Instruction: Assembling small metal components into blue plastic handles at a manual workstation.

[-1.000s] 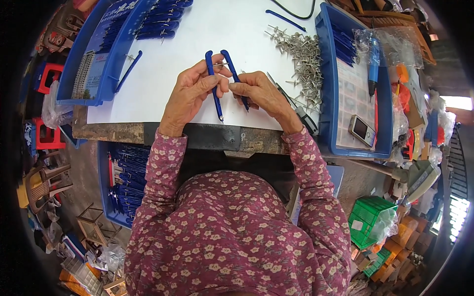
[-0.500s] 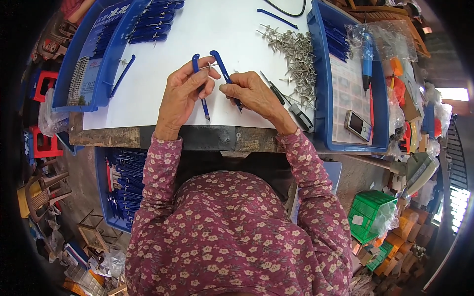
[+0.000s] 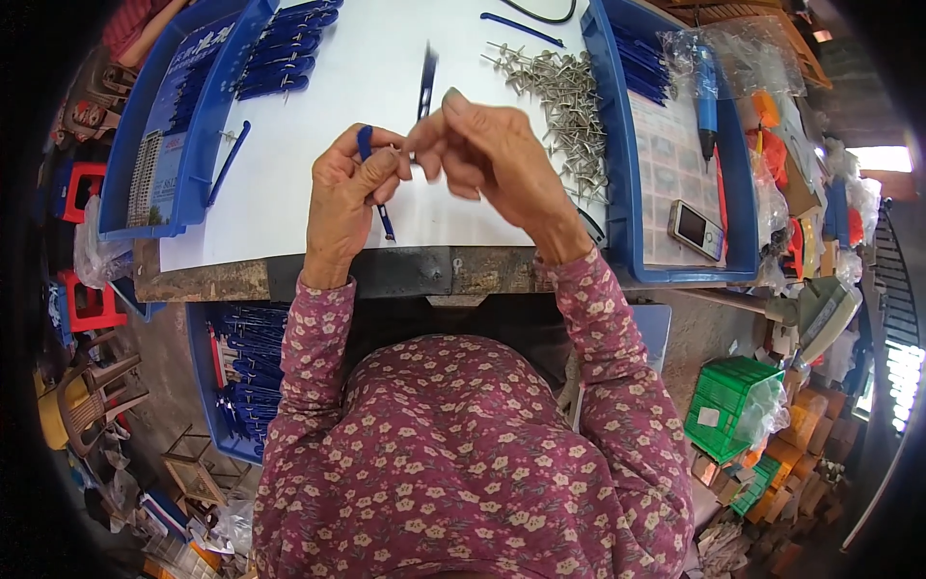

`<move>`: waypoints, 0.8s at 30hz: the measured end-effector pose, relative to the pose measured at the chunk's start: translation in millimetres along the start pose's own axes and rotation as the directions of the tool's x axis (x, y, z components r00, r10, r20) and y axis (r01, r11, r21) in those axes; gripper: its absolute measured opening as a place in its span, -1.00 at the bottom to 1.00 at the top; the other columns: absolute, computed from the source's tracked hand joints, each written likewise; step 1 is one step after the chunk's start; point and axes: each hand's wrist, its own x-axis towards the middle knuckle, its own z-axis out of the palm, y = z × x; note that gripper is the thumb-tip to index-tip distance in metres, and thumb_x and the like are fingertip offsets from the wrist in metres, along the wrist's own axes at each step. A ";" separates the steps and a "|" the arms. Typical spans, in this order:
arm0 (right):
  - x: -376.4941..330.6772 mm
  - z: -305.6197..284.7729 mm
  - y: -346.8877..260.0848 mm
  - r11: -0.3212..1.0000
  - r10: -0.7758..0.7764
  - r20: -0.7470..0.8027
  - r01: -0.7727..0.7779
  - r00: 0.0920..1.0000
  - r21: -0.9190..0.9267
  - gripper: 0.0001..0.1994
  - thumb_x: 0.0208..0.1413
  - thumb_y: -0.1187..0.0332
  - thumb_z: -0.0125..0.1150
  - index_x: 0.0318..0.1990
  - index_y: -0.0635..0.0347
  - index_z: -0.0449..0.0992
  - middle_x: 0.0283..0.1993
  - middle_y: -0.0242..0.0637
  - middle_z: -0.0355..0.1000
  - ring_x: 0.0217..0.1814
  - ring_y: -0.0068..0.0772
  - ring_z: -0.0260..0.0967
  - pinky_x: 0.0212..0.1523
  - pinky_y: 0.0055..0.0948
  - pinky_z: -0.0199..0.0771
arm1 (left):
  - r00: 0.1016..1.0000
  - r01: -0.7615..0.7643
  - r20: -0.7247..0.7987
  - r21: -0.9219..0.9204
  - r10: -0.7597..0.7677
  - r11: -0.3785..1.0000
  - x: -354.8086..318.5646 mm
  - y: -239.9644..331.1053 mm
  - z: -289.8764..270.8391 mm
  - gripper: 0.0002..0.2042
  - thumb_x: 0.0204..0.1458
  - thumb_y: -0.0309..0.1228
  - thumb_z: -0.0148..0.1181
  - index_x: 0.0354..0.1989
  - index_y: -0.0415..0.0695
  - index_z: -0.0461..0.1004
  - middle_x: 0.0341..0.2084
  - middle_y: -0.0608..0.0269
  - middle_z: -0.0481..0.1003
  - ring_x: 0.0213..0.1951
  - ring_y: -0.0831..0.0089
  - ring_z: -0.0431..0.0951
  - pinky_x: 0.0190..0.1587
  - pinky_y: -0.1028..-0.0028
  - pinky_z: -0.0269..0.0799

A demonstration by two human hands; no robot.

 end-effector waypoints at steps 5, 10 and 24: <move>1.0 -3.4 2.3 0.993 -0.099 -0.030 0.097 0.995 -0.066 -0.69 0.17 0.28 -0.11 -0.17 0.37 0.44 -0.40 -0.28 0.41 -0.67 -0.78 0.04 -0.71 -0.81 0.01 | 0.989 0.104 0.118 -0.114 -0.090 0.988 -1.4 5.5 -1.0 -0.87 0.02 -0.48 0.06 -0.32 -0.30 0.37 -0.62 0.21 0.41 -0.69 0.72 0.15 -0.65 0.74 0.01; -2.2 -0.4 9.5 0.941 -0.120 -0.072 0.090 0.990 -0.326 -0.75 0.14 0.32 -0.04 -0.14 0.27 0.45 -0.37 -0.34 0.43 -0.63 -0.77 0.10 -0.69 -0.78 0.05 | 0.988 0.066 0.156 -0.296 -0.020 0.953 -0.7 5.7 -2.4 -0.86 0.04 -0.47 0.03 -0.28 -0.28 0.36 -0.56 0.15 0.42 -0.68 0.70 0.17 -0.63 0.73 0.04; -16.3 32.9 13.8 0.602 -0.135 -0.023 0.064 0.991 -0.796 -0.86 -0.03 0.46 0.12 -0.31 0.33 0.41 -0.75 -0.36 0.25 -0.75 -0.68 0.12 -0.73 -0.62 0.08 | 0.993 0.088 0.121 -0.655 -0.011 0.750 4.4 -31.7 -20.0 -0.83 0.05 -0.40 0.02 -0.24 -0.21 0.34 -0.51 0.17 0.42 -0.63 0.63 0.21 -0.53 0.66 0.12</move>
